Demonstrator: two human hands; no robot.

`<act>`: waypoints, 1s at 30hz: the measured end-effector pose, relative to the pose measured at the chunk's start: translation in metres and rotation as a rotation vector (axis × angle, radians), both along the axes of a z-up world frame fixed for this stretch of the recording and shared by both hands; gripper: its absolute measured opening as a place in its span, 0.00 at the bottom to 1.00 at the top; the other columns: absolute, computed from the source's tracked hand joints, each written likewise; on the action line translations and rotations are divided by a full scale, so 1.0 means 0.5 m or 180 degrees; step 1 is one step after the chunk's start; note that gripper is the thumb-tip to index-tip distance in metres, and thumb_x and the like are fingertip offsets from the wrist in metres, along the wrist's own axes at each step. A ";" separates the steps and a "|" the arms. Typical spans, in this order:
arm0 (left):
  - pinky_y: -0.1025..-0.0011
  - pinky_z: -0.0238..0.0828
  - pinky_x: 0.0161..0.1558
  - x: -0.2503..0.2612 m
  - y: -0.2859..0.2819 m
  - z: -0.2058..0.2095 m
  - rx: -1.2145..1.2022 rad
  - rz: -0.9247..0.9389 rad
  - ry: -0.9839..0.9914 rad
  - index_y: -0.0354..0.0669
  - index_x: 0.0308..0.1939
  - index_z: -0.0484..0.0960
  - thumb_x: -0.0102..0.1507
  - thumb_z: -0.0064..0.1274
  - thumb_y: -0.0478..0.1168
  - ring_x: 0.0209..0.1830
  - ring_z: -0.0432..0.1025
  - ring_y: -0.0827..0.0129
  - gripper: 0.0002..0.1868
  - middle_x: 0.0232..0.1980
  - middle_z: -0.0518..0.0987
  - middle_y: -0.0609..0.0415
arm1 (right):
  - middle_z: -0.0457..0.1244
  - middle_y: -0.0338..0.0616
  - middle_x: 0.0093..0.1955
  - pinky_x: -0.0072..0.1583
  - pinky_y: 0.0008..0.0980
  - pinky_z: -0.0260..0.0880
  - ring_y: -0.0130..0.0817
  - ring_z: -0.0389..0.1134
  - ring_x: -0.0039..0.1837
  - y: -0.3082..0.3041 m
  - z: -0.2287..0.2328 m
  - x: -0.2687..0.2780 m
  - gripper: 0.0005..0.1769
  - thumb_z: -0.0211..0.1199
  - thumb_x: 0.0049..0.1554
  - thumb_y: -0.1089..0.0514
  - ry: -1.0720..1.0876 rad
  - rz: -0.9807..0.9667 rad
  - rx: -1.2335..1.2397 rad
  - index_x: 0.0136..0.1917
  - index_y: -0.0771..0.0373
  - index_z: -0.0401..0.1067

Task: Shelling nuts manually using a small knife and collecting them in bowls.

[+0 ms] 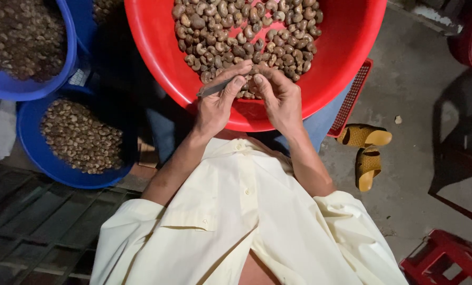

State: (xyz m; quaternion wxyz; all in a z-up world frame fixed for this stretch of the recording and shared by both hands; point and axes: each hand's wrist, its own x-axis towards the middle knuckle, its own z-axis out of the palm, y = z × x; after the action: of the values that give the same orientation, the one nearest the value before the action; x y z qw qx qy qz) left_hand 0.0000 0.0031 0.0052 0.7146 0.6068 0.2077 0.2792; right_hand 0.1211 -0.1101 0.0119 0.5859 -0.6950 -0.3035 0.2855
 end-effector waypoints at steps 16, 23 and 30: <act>0.59 0.82 0.55 0.005 -0.009 -0.007 -0.0233 -0.0213 -0.0683 0.29 0.65 0.74 0.76 0.44 0.34 0.58 0.73 0.64 0.15 0.60 0.79 0.35 | 0.70 0.55 0.45 0.48 0.34 0.82 0.36 0.76 0.45 -0.011 -0.027 0.011 0.14 0.52 0.68 0.62 0.1743 -0.0205 0.0260 0.61 0.73 0.71; 0.61 0.82 0.52 0.002 -0.004 -0.001 -0.0472 -0.0317 -0.0877 0.25 0.64 0.72 0.76 0.43 0.31 0.50 0.73 0.67 0.15 0.53 0.79 0.37 | 0.71 0.55 0.45 0.48 0.34 0.83 0.36 0.77 0.45 -0.010 -0.028 0.008 0.13 0.54 0.67 0.60 0.1900 -0.0262 0.0328 0.58 0.72 0.72; 0.55 0.79 0.56 0.005 -0.012 0.013 0.0186 -0.0029 -0.0307 0.30 0.61 0.79 0.74 0.47 0.34 0.56 0.75 0.59 0.14 0.55 0.81 0.36 | 0.70 0.57 0.44 0.46 0.37 0.83 0.39 0.76 0.44 -0.012 -0.028 0.007 0.11 0.60 0.65 0.59 0.1639 -0.0329 0.0289 0.56 0.71 0.72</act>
State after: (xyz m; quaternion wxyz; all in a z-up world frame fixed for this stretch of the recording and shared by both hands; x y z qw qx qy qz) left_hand 0.0025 -0.0031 0.0119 0.7070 0.6141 0.1621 0.3109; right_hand 0.1248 -0.1162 -0.0020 0.6882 -0.5870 -0.1210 0.4088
